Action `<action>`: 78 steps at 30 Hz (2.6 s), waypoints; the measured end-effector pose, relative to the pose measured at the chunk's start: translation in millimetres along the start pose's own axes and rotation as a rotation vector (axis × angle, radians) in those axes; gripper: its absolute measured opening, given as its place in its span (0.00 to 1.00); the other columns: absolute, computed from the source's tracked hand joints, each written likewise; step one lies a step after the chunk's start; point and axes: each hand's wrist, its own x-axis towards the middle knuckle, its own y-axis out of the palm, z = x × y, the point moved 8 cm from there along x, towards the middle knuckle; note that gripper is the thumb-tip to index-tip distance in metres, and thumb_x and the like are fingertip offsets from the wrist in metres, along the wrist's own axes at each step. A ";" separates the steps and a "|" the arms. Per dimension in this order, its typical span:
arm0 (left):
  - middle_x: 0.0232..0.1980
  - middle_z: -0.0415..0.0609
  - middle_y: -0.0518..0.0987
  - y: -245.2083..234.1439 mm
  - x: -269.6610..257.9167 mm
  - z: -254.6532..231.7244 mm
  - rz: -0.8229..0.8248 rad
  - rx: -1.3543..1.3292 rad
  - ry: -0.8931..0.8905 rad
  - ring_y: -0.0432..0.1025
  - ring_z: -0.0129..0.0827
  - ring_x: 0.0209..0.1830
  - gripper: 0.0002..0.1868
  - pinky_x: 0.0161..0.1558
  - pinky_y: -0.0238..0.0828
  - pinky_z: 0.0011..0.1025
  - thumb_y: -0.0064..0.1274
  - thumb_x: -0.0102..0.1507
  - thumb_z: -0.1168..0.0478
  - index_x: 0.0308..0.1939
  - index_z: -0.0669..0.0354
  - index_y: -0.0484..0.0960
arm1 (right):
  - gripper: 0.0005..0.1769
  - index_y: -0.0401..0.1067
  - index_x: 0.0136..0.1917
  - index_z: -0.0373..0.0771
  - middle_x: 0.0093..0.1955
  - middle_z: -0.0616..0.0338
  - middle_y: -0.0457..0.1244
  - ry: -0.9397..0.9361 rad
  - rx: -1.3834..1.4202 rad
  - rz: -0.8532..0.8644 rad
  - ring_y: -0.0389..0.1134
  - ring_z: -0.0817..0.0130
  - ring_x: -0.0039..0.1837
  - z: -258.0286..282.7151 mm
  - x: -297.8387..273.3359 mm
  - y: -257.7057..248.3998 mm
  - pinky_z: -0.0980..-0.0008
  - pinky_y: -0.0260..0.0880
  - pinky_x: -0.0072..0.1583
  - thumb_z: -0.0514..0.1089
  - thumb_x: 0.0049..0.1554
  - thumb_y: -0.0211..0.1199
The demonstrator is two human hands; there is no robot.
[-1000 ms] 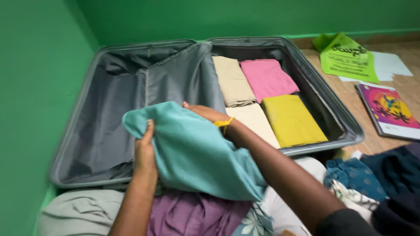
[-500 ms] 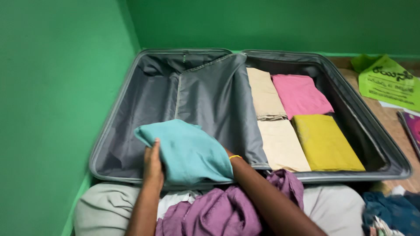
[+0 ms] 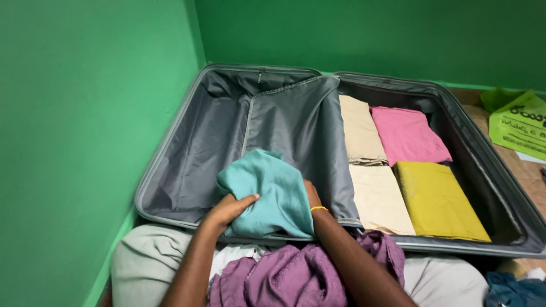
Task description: The person packs a suitcase by unfolding a pair of pants, folding them, and placing them into the suitcase alongside other folded clothing.
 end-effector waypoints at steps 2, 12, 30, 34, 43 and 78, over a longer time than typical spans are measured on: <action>0.65 0.52 0.79 -4.7 0.2 7.4 0.024 -0.102 -0.018 0.74 0.38 0.63 0.40 0.62 0.68 0.33 0.62 0.57 0.50 0.70 0.65 0.70 | 0.31 0.71 0.60 0.36 0.54 0.45 0.71 -0.113 -0.081 -0.131 0.75 0.58 0.53 12.6 1.3 -15.5 0.62 0.73 0.54 0.41 0.43 0.72; 0.64 0.53 0.79 -35.1 8.2 16.9 -0.198 -0.552 0.059 0.74 0.39 0.62 0.34 0.61 0.70 0.39 0.56 0.62 0.47 0.68 0.63 0.73 | 0.36 0.61 0.69 0.43 0.64 0.38 0.57 0.035 0.003 -0.220 0.66 0.48 0.61 -8.2 8.4 -10.8 0.57 0.73 0.60 0.50 0.51 0.70; 0.57 0.58 0.82 -30.2 9.3 8.6 0.030 -1.075 0.072 0.77 0.48 0.54 0.26 0.61 0.71 0.46 0.45 0.67 0.50 0.59 0.66 0.78 | 0.21 0.78 0.58 0.32 0.55 0.53 0.72 0.169 0.427 0.292 0.69 0.71 0.53 -119.5 43.7 60.5 0.64 0.73 0.55 0.48 0.61 0.58; 0.57 0.58 0.82 -30.4 10.7 13.2 0.061 -1.084 0.079 0.77 0.47 0.56 0.26 0.61 0.71 0.45 0.46 0.67 0.49 0.59 0.66 0.79 | 0.22 0.79 0.54 0.34 0.53 0.49 0.74 0.220 -0.008 0.224 0.70 0.69 0.55 -140.4 46.0 60.5 0.61 0.72 0.54 0.53 0.58 0.59; 0.49 0.61 0.84 -28.4 49.8 49.3 -0.022 -0.867 -0.128 0.79 0.48 0.46 0.22 0.53 0.77 0.45 0.48 0.65 0.51 0.51 0.67 0.82 | 0.35 0.63 0.71 0.42 0.62 0.32 0.65 0.270 -0.213 -0.002 0.66 0.39 0.65 -137.0 84.4 46.8 0.54 0.65 0.63 0.51 0.53 0.67; 0.59 0.63 0.76 -112.8 36.6 -118.6 -0.933 0.768 0.410 0.70 0.56 0.60 0.35 0.57 0.67 0.49 0.67 0.53 0.51 0.61 0.60 0.76 | 0.17 0.71 0.55 0.39 0.46 0.59 0.67 0.218 0.581 -0.440 0.66 0.69 0.43 -26.8 44.0 -27.3 0.65 0.69 0.43 0.47 0.57 0.70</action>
